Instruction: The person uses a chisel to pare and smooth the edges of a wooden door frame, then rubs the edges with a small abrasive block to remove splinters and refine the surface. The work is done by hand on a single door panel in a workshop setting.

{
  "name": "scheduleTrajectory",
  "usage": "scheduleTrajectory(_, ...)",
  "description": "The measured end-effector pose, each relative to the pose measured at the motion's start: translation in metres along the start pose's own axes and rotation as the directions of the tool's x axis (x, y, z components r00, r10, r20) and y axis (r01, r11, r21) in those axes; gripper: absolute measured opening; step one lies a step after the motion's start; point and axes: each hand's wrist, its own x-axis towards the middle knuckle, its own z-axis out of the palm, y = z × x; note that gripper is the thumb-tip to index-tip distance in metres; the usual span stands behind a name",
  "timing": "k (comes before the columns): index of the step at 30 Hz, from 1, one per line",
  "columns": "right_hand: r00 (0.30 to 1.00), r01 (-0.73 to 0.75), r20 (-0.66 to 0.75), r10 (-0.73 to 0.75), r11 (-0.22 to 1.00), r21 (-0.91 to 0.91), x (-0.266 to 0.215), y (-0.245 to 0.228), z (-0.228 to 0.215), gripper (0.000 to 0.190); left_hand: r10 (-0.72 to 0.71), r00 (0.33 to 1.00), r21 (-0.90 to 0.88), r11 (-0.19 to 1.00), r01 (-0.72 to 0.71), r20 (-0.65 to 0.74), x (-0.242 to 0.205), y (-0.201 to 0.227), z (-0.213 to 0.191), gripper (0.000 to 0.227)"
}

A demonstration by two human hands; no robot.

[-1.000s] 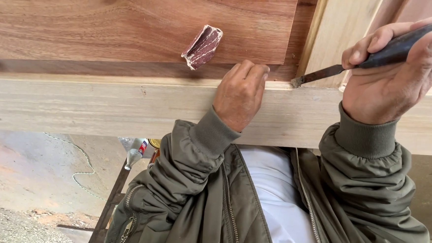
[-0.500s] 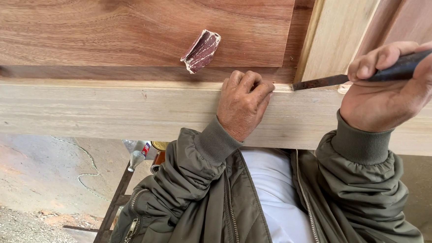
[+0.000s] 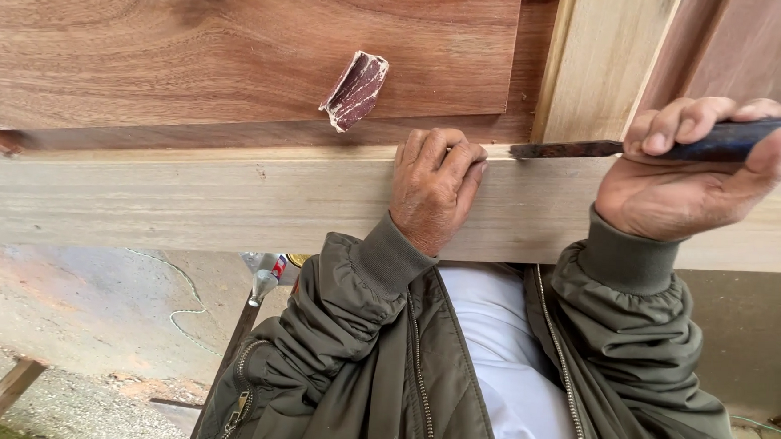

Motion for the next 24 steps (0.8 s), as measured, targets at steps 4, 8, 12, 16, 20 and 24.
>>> scheduleTrajectory(4, 0.992, -0.122, 0.001, 0.124, 0.976, 0.179, -0.003, 0.015, -0.006, 0.029, 0.010, 0.999, -0.080, 0.997, -0.014, -0.054, 0.002, 0.002, -0.002, 0.006)
scheduleTrajectory(8, 0.993, -0.094, 0.094, 0.072, 0.965, 0.246, 0.004, 0.008, -0.017, 0.032, 0.044, 0.997, -0.077, 0.996, -0.048, -0.058, 0.002, 0.002, -0.005, 0.006)
scheduleTrajectory(12, 0.998, 0.057, 0.026, -0.062, 0.983, 0.172, 0.016, -0.013, -0.033, 0.031, 0.151, 0.984, 0.155, 0.974, -0.164, 0.097, -0.008, 0.001, 0.009, 0.026)
scheduleTrajectory(16, 0.982, 0.168, 0.108, -0.155, 0.978, -0.125, 0.012, -0.024, -0.019, 0.038, 0.179, 0.977, 0.217, 0.955, -0.200, 0.114, -0.006, 0.002, 0.010, 0.027)
scheduleTrajectory(20, 0.962, 0.143, 0.265, -0.072, 0.956, -0.256, 0.010, -0.024, 0.001, 0.042, 0.121, 0.988, 0.148, 0.980, -0.135, 0.098, -0.004, -0.002, 0.005, 0.020)
scheduleTrajectory(24, 0.928, 0.214, 0.351, -0.122, 0.948, -0.235, 0.006, -0.014, 0.027, 0.037, 0.109, 0.990, 0.188, 0.974, -0.125, 0.093, -0.007, -0.004, 0.009, 0.029)
